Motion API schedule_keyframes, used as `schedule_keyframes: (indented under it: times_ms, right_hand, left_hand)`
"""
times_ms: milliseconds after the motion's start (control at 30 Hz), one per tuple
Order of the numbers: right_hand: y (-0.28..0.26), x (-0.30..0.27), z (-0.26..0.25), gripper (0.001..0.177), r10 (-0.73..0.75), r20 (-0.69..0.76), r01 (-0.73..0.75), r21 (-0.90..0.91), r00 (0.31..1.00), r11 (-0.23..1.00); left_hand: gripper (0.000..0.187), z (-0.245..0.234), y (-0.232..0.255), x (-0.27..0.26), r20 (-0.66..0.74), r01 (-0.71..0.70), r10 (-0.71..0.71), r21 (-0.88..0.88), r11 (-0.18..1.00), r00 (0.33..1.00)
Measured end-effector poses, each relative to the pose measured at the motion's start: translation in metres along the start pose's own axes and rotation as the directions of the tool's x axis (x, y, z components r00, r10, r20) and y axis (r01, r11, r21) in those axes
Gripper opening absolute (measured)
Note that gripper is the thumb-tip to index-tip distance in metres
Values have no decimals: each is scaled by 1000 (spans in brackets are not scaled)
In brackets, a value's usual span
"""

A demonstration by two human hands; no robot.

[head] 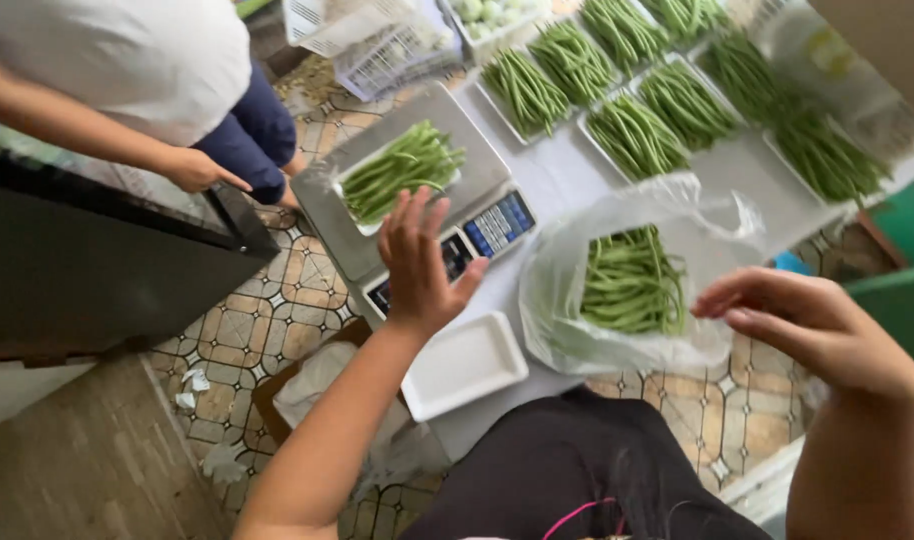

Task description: A person is weighing green beans on a digital scale and packing them into plastic trays.

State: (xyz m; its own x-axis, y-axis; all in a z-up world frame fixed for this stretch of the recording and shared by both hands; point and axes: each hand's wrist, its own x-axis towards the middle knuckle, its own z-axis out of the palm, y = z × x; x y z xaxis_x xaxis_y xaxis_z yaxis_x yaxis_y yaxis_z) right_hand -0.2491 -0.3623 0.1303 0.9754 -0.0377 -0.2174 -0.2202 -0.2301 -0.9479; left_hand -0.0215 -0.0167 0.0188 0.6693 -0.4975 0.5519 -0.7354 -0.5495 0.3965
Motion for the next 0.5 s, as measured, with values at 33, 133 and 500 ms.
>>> schedule_keyframes:
  times_ms: [33, 133, 500]
  right_hand:
    - [9, 0, 9, 29, 15, -15, -15, 14, 1000, 1000]
    - [41, 3, 43, 30, 315, -138, -342, -294, 939, 892]
    - [123, 37, 46, 40, 132, 183, -87, -233, 974, 969]
  left_hand:
    - [75, 0, 17, -2, 21, -9, 9, -10, 1000, 1000]
    - [63, 0, 62, -11, 21, -171, 176, -144, 975, 984]
    - [22, 56, 150, -43, 79, 177, -164, -185, 967, 983]
